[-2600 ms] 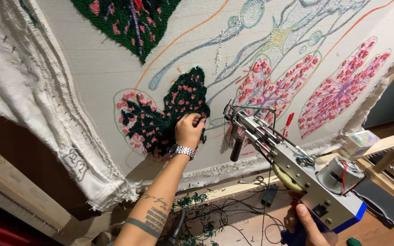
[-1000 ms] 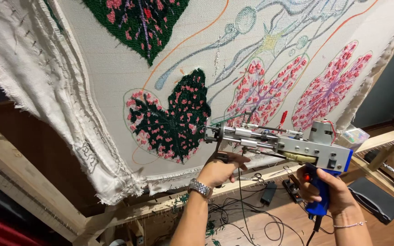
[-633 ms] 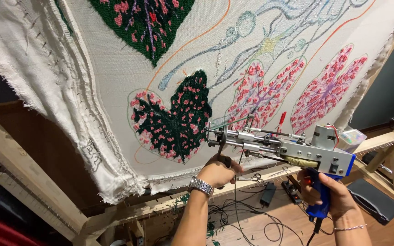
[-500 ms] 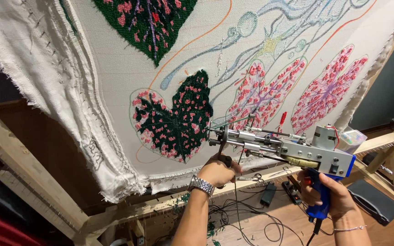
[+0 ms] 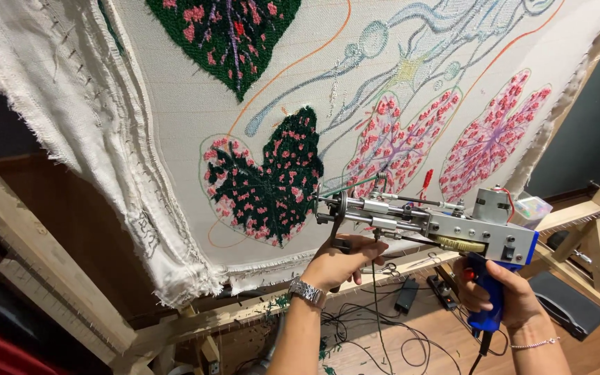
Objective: Using an electric tufting gun to create colorful patterns on a canvas stretched over a wooden frame.
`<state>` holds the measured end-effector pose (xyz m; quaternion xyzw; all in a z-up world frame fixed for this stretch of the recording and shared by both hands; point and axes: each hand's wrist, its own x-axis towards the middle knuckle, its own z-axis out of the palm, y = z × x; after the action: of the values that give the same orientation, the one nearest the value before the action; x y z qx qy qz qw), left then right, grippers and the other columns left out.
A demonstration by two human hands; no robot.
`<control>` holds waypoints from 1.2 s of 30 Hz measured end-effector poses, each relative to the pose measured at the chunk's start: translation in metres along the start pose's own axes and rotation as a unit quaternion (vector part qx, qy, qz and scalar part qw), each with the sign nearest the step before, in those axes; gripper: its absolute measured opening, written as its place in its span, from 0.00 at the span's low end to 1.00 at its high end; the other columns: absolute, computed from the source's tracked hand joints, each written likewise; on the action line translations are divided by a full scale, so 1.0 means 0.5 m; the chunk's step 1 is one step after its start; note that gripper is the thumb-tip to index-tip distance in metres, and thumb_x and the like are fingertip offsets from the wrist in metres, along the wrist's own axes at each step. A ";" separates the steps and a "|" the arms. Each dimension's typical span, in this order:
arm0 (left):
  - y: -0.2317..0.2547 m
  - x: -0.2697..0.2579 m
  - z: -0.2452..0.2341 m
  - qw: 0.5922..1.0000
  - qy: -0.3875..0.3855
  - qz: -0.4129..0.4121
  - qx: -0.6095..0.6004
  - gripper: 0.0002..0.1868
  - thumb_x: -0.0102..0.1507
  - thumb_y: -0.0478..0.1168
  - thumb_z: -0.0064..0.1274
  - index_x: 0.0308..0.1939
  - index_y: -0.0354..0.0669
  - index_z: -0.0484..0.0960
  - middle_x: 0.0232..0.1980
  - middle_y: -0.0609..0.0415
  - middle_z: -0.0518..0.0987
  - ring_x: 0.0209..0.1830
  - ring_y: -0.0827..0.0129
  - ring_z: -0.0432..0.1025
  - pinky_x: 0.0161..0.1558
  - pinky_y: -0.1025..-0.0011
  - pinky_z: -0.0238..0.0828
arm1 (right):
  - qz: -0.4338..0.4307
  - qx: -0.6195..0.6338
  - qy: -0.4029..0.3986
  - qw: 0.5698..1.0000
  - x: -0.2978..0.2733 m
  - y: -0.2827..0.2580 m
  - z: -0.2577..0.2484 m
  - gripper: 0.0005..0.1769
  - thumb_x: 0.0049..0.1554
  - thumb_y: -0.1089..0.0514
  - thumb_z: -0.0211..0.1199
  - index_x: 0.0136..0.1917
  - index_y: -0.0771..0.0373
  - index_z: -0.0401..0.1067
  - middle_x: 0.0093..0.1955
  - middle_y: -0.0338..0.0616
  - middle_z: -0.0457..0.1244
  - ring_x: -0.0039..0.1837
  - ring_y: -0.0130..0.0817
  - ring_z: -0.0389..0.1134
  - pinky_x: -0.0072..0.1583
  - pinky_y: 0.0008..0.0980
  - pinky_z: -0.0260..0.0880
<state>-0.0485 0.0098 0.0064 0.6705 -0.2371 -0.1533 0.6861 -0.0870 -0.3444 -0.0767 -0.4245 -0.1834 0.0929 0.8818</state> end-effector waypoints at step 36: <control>0.027 -0.021 0.021 0.995 0.053 -0.018 0.087 0.15 0.67 0.45 0.50 0.54 0.50 0.87 0.40 0.57 0.85 0.25 0.79 0.68 0.25 0.77 0.67 | 0.016 0.024 -0.046 0.999 0.007 -0.018 0.033 0.30 0.61 0.43 0.61 0.55 0.78 0.66 0.28 0.42 0.57 0.25 0.26 0.54 0.31 0.28 0.55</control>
<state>-0.0643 0.0069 0.0184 0.7390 -0.2001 -0.1087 0.6340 -0.0904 -0.3370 -0.0591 -0.4015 -0.2147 0.1311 0.8807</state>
